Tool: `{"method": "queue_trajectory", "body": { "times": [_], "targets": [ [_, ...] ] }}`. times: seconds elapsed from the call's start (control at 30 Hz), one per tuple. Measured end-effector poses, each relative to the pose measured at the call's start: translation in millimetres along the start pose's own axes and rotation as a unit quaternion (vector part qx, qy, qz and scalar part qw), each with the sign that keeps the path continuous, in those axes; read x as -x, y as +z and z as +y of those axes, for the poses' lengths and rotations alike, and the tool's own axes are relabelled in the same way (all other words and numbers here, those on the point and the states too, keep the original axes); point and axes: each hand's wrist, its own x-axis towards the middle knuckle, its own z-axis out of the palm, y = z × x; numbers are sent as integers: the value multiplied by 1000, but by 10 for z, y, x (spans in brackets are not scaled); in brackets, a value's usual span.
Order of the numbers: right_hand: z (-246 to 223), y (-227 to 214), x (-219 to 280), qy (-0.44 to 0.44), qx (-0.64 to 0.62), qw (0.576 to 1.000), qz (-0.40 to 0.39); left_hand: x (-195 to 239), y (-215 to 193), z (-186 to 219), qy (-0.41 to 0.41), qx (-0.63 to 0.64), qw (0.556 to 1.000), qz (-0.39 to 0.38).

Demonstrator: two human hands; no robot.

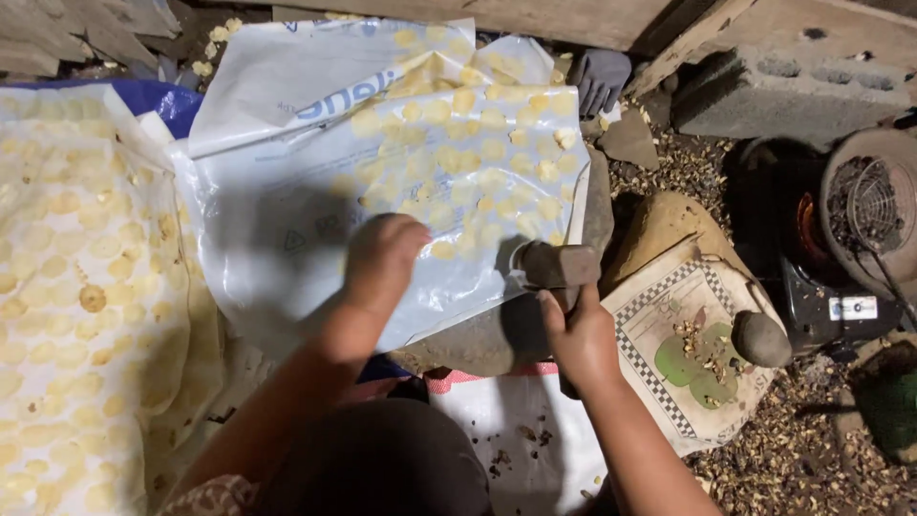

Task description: Stirring, cracking nuts with a stone, and flattening them on a plastic sheet using a wooden mallet

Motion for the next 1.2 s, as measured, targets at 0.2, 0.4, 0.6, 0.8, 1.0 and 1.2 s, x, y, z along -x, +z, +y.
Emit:
{"method": "queue_trajectory", "body": {
  "times": [0.2,0.4,0.6,0.8,1.0,1.2],
  "targets": [
    [502,441,-201,-4,15,1000,4,166,596,484,50,85,993,-65],
    [10,-299,103,-76,-29,982,171,66,733,577,67,27,995,-69],
    [51,356,-2,-244,-68,938,235,293,1059,223,88,27,990,-106],
    [430,807,-402,-74,137,988,-17,-74,-148,-243,16,-96,987,129],
    [-276,-69,-215,-54,42,998,-11,126,120,-821,-70,-84,992,70],
    [279,845,-330,-37,112,993,-8,-19,-213,-294,-73,-79,994,-4]
  ]
}}
